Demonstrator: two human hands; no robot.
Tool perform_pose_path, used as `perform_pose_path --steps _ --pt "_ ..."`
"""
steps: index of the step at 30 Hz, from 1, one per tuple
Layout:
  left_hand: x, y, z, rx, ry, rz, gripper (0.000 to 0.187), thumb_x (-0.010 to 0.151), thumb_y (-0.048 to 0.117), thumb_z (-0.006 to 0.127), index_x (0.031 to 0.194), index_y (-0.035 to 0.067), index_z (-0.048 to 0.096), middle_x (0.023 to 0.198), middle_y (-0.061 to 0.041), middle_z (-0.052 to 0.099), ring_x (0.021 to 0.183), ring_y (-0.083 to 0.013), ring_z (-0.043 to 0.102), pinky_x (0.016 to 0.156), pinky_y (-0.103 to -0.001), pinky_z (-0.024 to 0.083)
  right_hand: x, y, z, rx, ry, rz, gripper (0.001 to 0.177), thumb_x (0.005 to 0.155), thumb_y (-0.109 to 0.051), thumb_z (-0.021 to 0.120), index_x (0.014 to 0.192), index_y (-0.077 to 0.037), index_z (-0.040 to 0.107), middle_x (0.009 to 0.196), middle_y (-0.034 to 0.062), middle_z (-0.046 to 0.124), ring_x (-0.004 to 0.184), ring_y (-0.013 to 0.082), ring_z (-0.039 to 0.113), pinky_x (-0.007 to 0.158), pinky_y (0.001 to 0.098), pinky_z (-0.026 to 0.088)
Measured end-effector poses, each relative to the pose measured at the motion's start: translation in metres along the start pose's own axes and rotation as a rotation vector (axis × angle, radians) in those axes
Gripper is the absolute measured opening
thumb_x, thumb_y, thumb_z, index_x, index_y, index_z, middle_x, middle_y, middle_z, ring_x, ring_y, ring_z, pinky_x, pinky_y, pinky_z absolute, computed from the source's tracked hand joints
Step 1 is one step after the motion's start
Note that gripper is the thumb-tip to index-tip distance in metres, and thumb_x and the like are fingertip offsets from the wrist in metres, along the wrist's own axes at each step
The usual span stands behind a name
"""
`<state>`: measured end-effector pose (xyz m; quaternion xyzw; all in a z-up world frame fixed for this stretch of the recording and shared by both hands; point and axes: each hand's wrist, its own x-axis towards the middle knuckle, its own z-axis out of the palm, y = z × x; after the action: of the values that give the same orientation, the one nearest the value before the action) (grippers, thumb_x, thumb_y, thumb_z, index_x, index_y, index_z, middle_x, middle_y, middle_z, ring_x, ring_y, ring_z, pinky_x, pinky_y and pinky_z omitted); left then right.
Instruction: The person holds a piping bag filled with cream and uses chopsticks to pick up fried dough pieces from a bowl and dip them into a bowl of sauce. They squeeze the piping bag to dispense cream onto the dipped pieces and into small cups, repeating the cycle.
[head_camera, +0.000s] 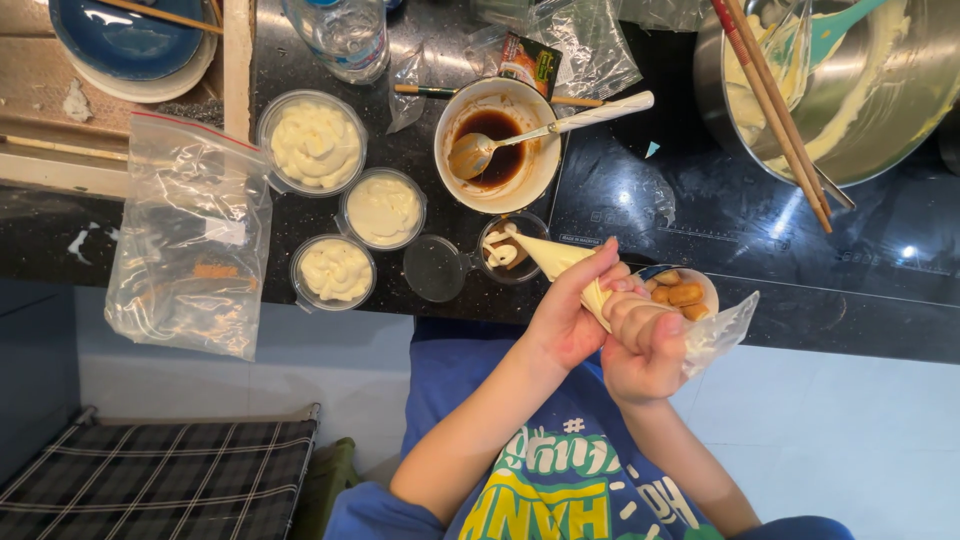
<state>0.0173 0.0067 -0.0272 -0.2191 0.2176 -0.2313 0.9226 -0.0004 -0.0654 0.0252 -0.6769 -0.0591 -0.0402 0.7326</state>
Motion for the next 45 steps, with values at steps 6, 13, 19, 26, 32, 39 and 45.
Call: perform_pose_path --steps 6,13,19,26,32,39,45 --pt "-0.001 0.004 -0.003 0.024 0.017 -0.028 0.033 0.109 0.025 0.062 0.081 0.013 0.048 0.073 0.001 0.048 0.078 -0.0131 0.053 0.090 -0.030 0.048 0.000 0.001 0.002 -0.001 -0.006 0.029 0.054 0.107 -0.030 0.038 0.059 -0.012 0.020 0.053 0.0029 0.028 0.055 0.0196 0.035 0.089 0.0360 0.039" --pt "-0.002 0.002 -0.001 -0.013 0.030 -0.020 0.035 0.109 0.026 0.063 0.079 0.013 0.049 0.073 0.002 0.046 0.078 -0.0109 0.051 0.088 -0.028 0.047 0.002 -0.006 0.007 -0.018 -0.010 0.033 0.053 0.106 -0.028 0.039 0.059 -0.012 0.021 0.053 0.0029 0.029 0.054 0.0185 0.034 0.088 0.0354 0.040" --pt "0.004 -0.008 -0.007 -0.009 -0.012 -0.059 0.037 0.110 0.029 0.061 0.079 0.014 0.047 0.072 0.002 0.045 0.078 -0.0122 0.050 0.091 -0.030 0.048 -0.005 -0.016 0.004 -0.048 0.058 0.026 0.045 0.102 -0.015 0.043 0.059 -0.011 0.029 0.054 0.0017 0.034 0.051 0.0136 0.037 0.077 0.0298 0.041" --pt "-0.002 -0.017 -0.005 -0.149 -0.076 -0.121 0.040 0.113 0.032 0.058 0.080 0.014 0.044 0.076 0.001 0.045 0.082 -0.0137 0.050 0.088 -0.029 0.047 -0.013 -0.021 -0.004 -0.097 0.085 0.005 0.039 0.102 -0.001 0.048 0.063 -0.006 0.041 0.060 0.0034 0.046 0.058 0.0135 0.046 0.090 0.0343 0.047" --pt "-0.010 -0.020 -0.006 -0.186 -0.063 -0.104 0.040 0.114 0.031 0.056 0.081 0.013 0.043 0.076 0.001 0.045 0.079 -0.0126 0.049 0.089 -0.029 0.048 -0.012 -0.031 0.007 -0.117 0.122 0.005 0.032 0.102 0.002 0.049 0.070 -0.001 0.049 0.069 0.0060 0.052 0.064 0.0144 0.051 0.093 0.0353 0.049" --pt "-0.021 -0.022 -0.011 -0.209 -0.102 -0.067 0.038 0.116 0.030 0.055 0.084 0.013 0.043 0.078 0.001 0.045 0.079 -0.0111 0.048 0.085 -0.027 0.047 -0.018 -0.035 0.010 -0.071 0.077 0.035 0.033 0.106 0.002 0.050 0.073 0.000 0.053 0.069 0.0054 0.054 0.070 0.0142 0.052 0.093 0.0353 0.049" --pt "-0.029 -0.020 -0.006 -0.169 -0.099 -0.022 0.039 0.114 0.032 0.055 0.081 0.014 0.041 0.077 0.001 0.044 0.079 -0.0111 0.047 0.084 -0.027 0.047 -0.020 -0.037 0.015 -0.085 0.073 0.054 0.031 0.105 0.002 0.049 0.074 -0.002 0.051 0.066 0.0036 0.051 0.064 0.0121 0.047 0.094 0.0365 0.051"
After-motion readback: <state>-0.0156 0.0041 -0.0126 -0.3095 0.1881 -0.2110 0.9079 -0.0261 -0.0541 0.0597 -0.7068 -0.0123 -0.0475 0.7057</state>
